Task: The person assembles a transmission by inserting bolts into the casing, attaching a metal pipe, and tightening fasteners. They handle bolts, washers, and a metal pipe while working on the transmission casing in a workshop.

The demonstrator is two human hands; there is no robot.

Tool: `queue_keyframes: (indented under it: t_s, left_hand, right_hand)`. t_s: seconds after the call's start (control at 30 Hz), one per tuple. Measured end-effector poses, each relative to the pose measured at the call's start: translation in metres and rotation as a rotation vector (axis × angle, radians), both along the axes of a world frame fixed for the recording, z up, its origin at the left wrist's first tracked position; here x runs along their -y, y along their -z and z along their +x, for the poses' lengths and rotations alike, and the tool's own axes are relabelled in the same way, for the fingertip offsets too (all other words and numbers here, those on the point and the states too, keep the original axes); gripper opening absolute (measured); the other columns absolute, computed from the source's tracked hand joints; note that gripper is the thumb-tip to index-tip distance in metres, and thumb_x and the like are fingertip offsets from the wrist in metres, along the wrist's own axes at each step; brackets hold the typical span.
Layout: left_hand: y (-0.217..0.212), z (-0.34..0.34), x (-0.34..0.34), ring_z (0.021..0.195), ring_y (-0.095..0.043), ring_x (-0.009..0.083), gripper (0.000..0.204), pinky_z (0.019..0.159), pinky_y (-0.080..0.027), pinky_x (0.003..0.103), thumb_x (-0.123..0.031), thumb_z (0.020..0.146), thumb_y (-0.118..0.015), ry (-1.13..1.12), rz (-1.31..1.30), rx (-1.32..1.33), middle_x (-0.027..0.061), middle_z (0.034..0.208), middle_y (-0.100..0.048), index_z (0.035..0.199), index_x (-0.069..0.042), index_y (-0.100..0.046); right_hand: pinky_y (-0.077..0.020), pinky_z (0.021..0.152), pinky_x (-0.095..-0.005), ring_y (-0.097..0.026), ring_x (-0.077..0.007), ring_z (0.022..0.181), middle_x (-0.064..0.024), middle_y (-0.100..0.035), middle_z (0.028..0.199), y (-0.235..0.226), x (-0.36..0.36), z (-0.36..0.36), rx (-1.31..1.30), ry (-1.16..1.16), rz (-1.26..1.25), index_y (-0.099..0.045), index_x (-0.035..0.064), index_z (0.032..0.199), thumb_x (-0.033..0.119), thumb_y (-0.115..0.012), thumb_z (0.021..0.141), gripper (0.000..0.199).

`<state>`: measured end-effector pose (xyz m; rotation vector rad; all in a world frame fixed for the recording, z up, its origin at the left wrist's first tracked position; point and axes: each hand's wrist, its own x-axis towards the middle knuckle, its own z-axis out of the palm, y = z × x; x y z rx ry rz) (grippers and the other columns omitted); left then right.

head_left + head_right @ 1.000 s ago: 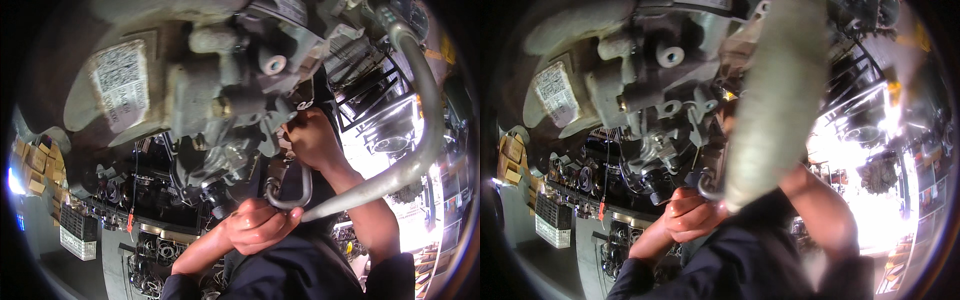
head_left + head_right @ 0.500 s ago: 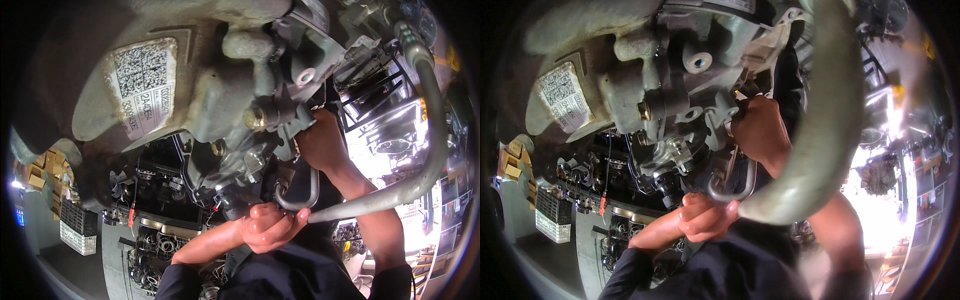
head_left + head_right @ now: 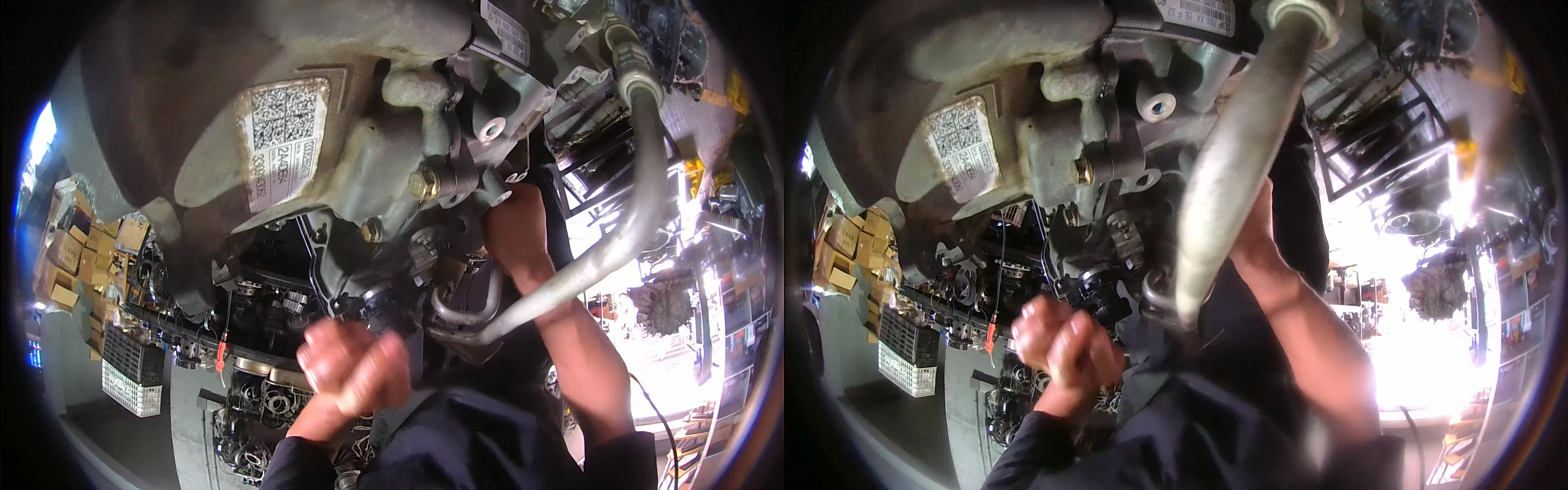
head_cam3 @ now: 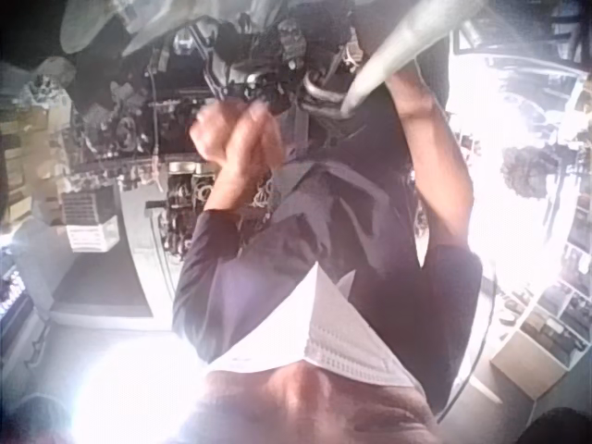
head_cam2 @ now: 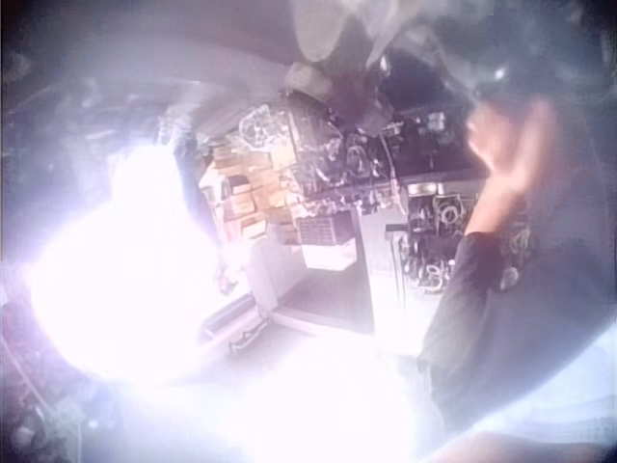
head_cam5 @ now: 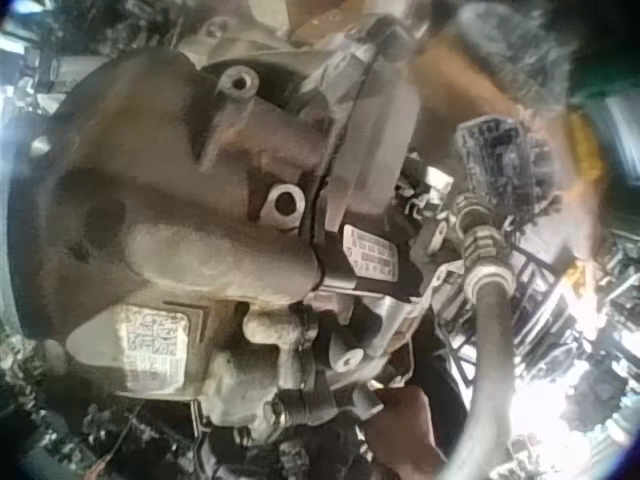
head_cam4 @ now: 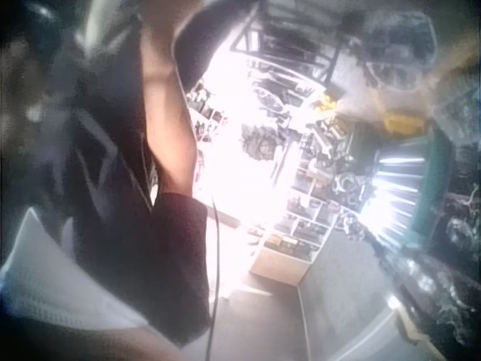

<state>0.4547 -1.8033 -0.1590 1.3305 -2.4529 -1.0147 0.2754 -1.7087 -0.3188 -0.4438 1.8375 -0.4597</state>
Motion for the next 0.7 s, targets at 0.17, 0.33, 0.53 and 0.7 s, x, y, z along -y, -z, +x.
queue_keyframes:
  t_s: [0.17, 0.33, 0.53, 0.7]
  left_hand:
    - [0.025, -0.004, -0.01, 0.072, -0.056, 0.0233, 0.04, 0.073, -0.051, 0.04, -0.013, 0.078, -0.072, 0.153, 0.106, 0.005, 0.0053, 0.084, -0.056, 0.117, -0.01, -0.069]
    - [0.026, -0.009, -0.018, 0.089, -0.052, 0.028, 0.019, 0.087, -0.044, 0.045, -0.021, 0.09, -0.061, 0.128, -0.05, 0.104, 0.0091, 0.095, -0.048, 0.104, -0.016, -0.072]
    - [0.031, -0.013, -0.021, 0.083, -0.05, 0.0252, 0.02, 0.077, -0.04, 0.04, -0.021, 0.086, -0.06, 0.166, -0.083, 0.092, 0.0054, 0.093, -0.048, 0.099, -0.015, -0.074]
    - [0.03, -0.026, -0.02, 0.09, -0.052, 0.0283, 0.024, 0.082, -0.04, 0.042, -0.028, 0.093, -0.06, 0.128, -0.146, 0.144, 0.0097, 0.098, -0.054, 0.099, -0.008, -0.069]
  right_hand:
    - [-0.0537, 0.066, -0.0393, -0.071, -0.0288, 0.068, -0.0165, -0.072, 0.075, 0.003, -0.002, -0.014, 0.137, -0.022, 0.212, -0.071, -0.0032, 0.083, 0.007, -0.064, 0.082, 0.012]
    - [-0.0542, 0.073, -0.0374, -0.073, -0.0255, 0.076, -0.0208, -0.075, 0.084, -0.004, 0.012, -0.017, 0.055, -0.076, 0.147, -0.074, -0.0047, 0.098, 0.013, -0.069, 0.086, 0.022]
    - [-0.0573, 0.073, -0.0468, -0.073, -0.0406, 0.086, -0.0291, -0.072, 0.087, 0.002, 0.01, -0.01, 0.061, -0.024, 0.302, -0.072, -0.0064, 0.081, 0.009, -0.062, 0.079, 0.019]
    - [-0.0574, 0.073, -0.0501, -0.069, -0.047, 0.084, -0.0304, -0.068, 0.08, 0.012, 0.002, -0.005, -0.066, -0.249, 0.011, -0.069, -0.0064, 0.074, 0.013, -0.061, 0.08, 0.022]
